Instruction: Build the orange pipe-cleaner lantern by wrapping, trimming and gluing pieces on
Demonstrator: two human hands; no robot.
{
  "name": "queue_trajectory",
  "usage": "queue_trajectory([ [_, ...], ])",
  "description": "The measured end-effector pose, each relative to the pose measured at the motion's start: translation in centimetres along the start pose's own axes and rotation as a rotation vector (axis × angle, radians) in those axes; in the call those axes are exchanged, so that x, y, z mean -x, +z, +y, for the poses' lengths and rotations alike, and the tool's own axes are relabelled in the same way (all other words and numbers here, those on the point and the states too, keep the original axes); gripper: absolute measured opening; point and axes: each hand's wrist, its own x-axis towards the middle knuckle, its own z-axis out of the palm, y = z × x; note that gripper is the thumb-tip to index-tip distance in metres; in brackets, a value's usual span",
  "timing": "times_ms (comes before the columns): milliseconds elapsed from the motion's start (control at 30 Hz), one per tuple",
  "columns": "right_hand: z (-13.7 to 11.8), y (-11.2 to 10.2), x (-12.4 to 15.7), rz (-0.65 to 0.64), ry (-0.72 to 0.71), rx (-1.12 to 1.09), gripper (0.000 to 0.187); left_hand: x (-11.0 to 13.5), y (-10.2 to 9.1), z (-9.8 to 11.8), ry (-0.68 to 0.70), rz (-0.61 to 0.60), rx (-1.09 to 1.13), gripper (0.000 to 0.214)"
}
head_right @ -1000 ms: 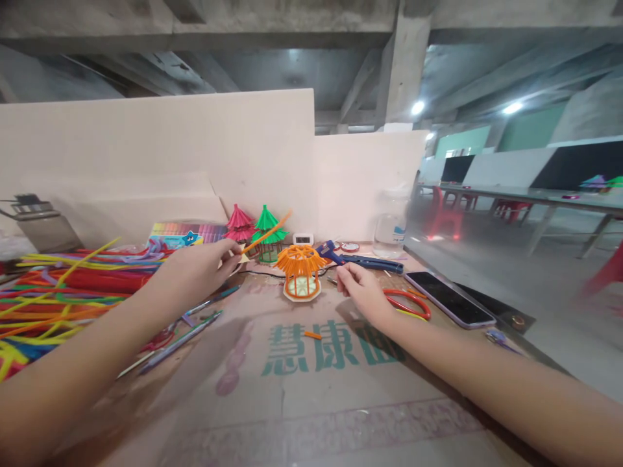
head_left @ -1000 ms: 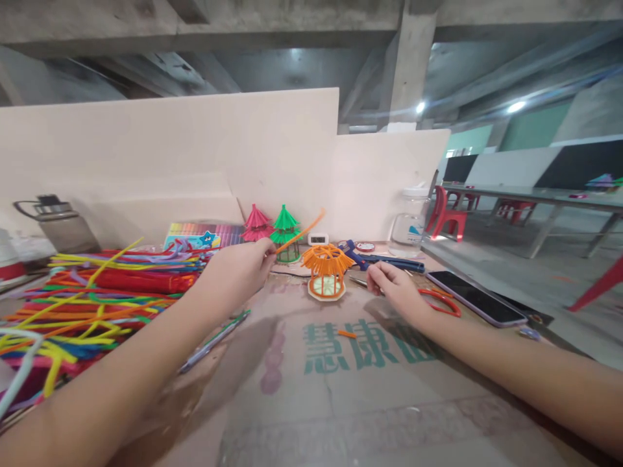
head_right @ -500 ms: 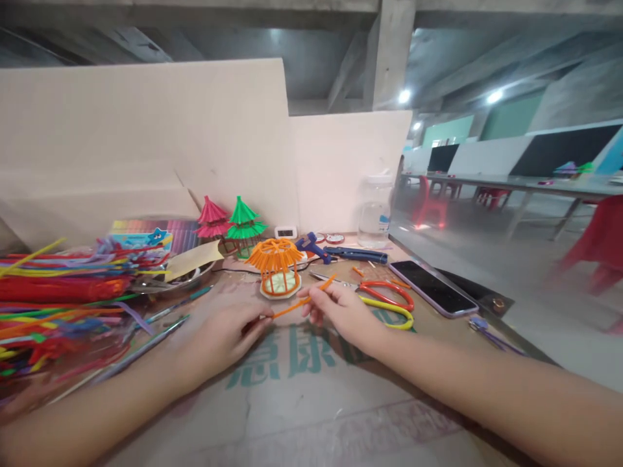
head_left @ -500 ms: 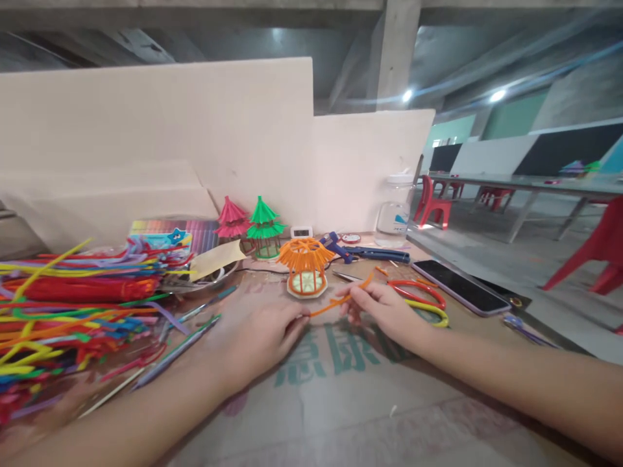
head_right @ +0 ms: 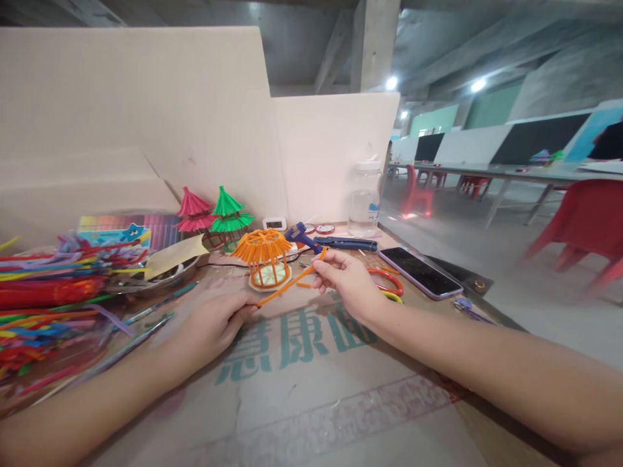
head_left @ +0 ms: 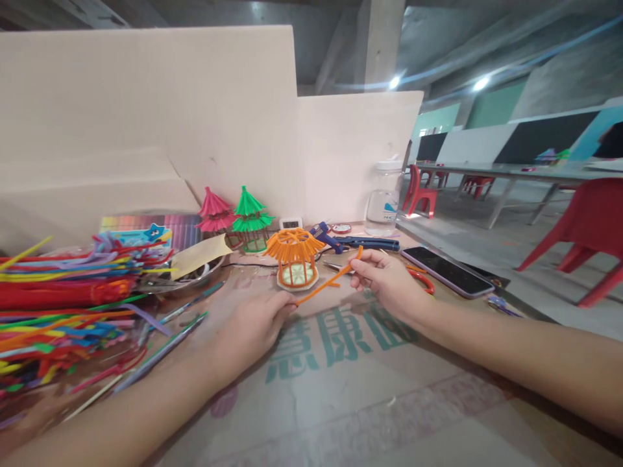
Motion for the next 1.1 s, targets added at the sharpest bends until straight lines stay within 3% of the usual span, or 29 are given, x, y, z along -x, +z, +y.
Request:
queue_trajectory([
  [200, -0.1, -0.3, -0.3, -0.030, -0.059, 0.044, 0.034, -0.1, 0.1, -0.1, -0.019, -0.019, 0.035, 0.022],
  [467, 0.0, -1.2, -1.2, -0.018, -0.136, 0.158, 0.035, -0.3, 0.2, 0.0, -0.028, 0.064, 0.099, 0.019],
  [767, -0.9, -2.4, -1.5, 0.021, -0.313, 0.529, 0.036, -0.2, 0.1, -0.1, -0.043, 0.090, 0.132, 0.021],
  [967, -0.7, -2.2, -2.0, 0.147, -0.174, 0.104, 0.038, -0.2, 0.2, 0.0, -0.039, 0.081, 0.148, 0.021],
  [1100, -0.5, -1.9, -1.9, 0.115, -0.137, 0.058, 0.036, -0.2, 0.1, -0.2, -0.074, 0.073, 0.142, 0.022],
])
